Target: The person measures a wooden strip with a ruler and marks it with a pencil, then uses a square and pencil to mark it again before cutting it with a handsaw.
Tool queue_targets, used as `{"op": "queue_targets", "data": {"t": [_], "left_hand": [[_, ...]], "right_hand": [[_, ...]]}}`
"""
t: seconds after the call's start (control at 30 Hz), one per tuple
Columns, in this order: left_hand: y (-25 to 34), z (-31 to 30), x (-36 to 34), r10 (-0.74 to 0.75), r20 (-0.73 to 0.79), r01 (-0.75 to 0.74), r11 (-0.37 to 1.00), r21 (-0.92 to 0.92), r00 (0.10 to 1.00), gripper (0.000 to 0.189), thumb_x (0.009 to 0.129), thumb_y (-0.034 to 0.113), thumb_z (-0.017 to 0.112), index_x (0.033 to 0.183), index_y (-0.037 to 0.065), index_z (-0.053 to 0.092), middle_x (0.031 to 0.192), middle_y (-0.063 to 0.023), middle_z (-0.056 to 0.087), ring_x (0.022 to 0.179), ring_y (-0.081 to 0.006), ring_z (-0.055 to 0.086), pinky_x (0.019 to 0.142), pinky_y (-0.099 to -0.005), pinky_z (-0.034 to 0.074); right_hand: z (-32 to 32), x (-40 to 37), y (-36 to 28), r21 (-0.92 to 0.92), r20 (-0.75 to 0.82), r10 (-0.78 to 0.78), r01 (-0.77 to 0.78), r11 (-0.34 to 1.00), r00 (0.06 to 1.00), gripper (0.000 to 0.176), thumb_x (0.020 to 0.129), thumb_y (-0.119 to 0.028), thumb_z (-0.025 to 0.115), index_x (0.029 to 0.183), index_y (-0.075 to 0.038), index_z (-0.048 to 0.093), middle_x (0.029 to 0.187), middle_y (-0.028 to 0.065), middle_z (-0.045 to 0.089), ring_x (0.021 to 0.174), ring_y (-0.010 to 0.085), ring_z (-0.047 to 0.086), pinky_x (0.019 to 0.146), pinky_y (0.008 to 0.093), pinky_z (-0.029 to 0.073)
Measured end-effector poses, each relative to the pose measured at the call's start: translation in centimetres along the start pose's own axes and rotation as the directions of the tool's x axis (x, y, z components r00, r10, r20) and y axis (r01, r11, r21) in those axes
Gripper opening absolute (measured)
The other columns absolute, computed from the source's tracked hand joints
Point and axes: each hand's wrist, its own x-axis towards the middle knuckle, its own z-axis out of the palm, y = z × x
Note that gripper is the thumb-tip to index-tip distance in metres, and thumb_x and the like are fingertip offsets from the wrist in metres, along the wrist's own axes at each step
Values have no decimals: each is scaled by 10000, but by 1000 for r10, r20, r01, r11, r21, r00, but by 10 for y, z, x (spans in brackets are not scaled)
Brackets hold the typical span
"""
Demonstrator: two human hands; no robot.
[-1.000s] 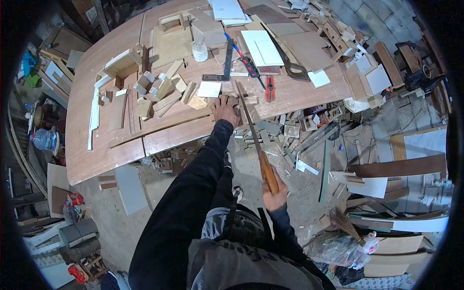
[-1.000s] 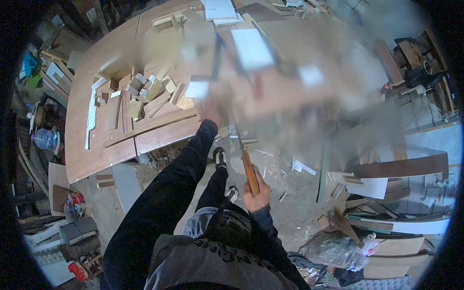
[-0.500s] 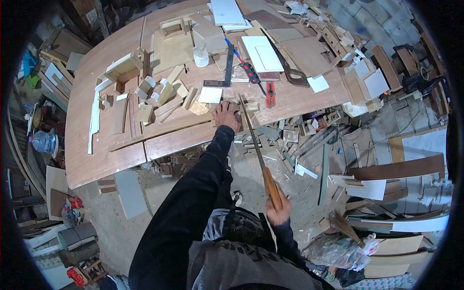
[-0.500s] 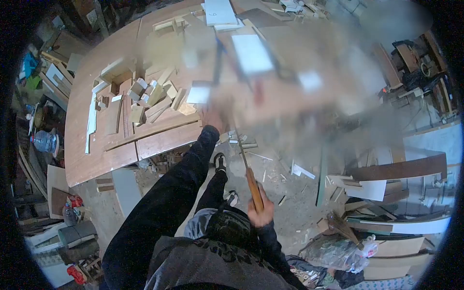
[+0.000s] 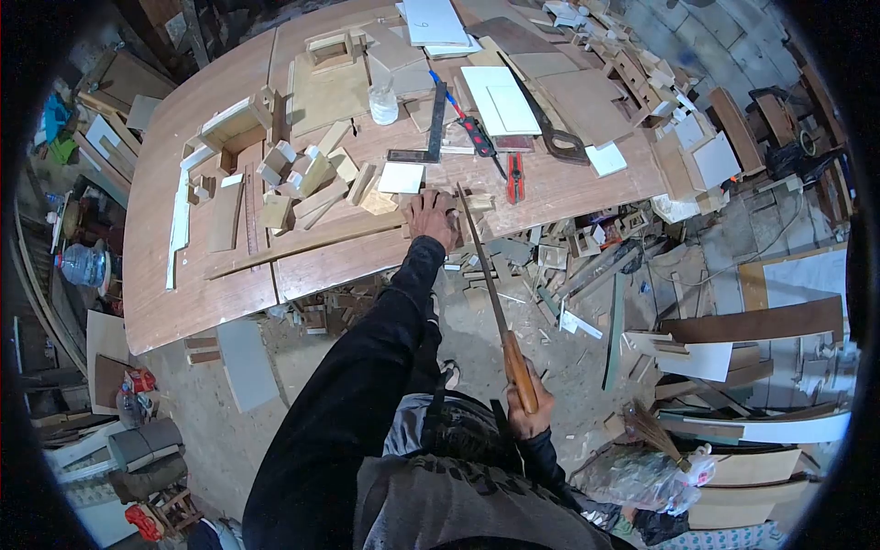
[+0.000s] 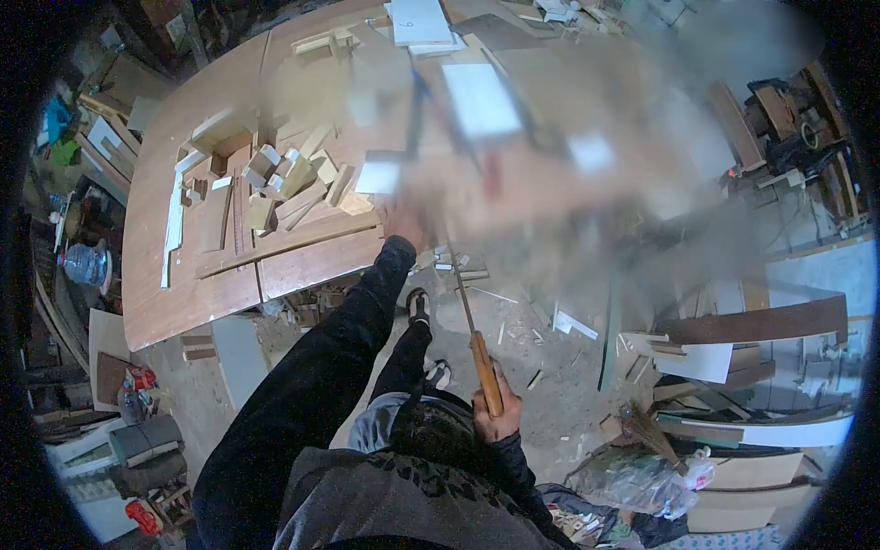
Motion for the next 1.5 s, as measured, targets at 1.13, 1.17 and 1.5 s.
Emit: {"op": "queue_targets", "data": {"t": [1.13,1.17,1.5], "left_hand": [[-7,17,-1,60,-61,-59,998,3,996,423,673,215,628,1063,76,543,1157,-127,439,1080,-339,373,945,-493,254],[-7,15,2,61,-66,-61,998,1,996,423,673,215,628,1063,76,543,1157,-127,439,1080,-339,373,945,-493,254],[-4,10,1,8,32,-7,1000,-30,999,449,692,230,632,1116,112,542,1187,-123,425,1122,-346,356,952,-517,251]], "right_hand": [[44,49,20,112,-19,72,-69,991,997,559,751,-32,571,1301,-58,471,851,163,646,659,199,628,643,292,504],[33,21,27,60,-33,35,-33,998,999,561,754,-30,570,1305,-64,470,824,149,639,638,186,612,628,292,501],[61,76,12,85,-12,79,-78,993,997,574,746,-26,551,1310,-74,460,818,180,641,673,273,657,629,317,506]]}}
